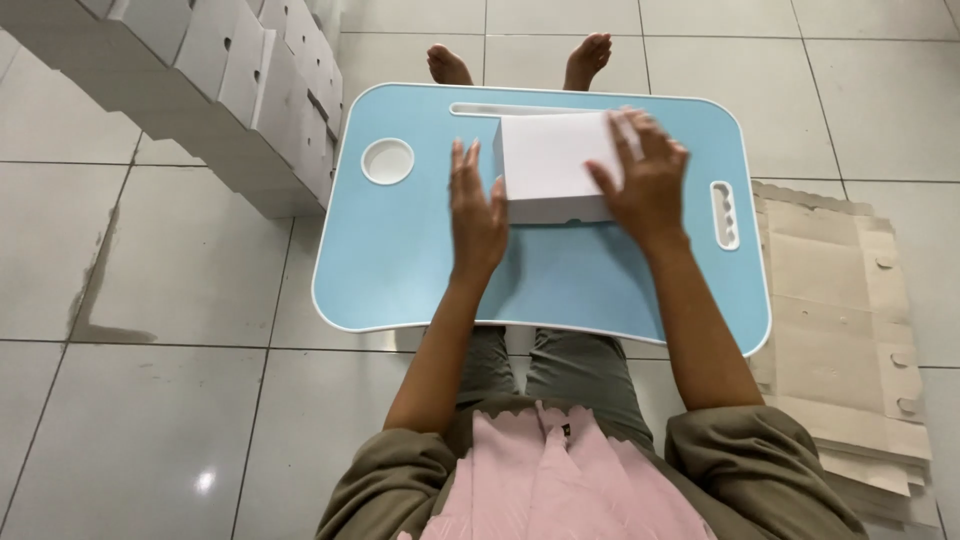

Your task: Folding flat cardboard sheets into three-dimensional boxes on a small lap table.

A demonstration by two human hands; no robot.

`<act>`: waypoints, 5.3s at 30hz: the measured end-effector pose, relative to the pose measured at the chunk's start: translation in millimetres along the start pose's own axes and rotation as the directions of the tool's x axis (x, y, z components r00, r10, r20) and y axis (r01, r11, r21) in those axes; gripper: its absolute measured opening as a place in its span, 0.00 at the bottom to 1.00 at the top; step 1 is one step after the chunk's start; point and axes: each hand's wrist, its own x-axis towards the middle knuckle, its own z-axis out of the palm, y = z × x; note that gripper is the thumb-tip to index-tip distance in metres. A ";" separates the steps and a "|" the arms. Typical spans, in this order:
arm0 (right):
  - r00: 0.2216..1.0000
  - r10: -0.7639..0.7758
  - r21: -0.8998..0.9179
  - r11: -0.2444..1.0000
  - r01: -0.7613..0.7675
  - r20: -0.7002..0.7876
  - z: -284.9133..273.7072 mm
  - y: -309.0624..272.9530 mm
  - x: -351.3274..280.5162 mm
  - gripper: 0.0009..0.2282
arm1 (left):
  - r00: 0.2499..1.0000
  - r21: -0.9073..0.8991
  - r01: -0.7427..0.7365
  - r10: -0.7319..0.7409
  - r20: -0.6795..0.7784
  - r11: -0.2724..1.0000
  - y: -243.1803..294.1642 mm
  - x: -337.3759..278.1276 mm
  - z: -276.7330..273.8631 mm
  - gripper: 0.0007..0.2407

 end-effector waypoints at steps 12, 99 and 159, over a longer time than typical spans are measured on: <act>0.787 0.539 0.771 0.349 -0.533 0.300 24.4 11.0 -28.7 0.22 | 0.900 -0.332 0.385 -0.270 0.343 0.861 -70.0 12.7 93.8 0.32; 0.996 -0.034 0.279 0.960 0.009 0.085 121.2 -77.8 12.7 0.13 | 0.744 0.500 -0.387 -0.057 0.666 0.775 -85.3 6.1 -83.5 0.29; 0.417 0.790 0.034 0.451 -0.892 0.449 85.9 305.6 -327.3 0.24 | 0.558 0.247 -0.604 0.181 0.810 0.758 76.7 -19.7 167.8 0.29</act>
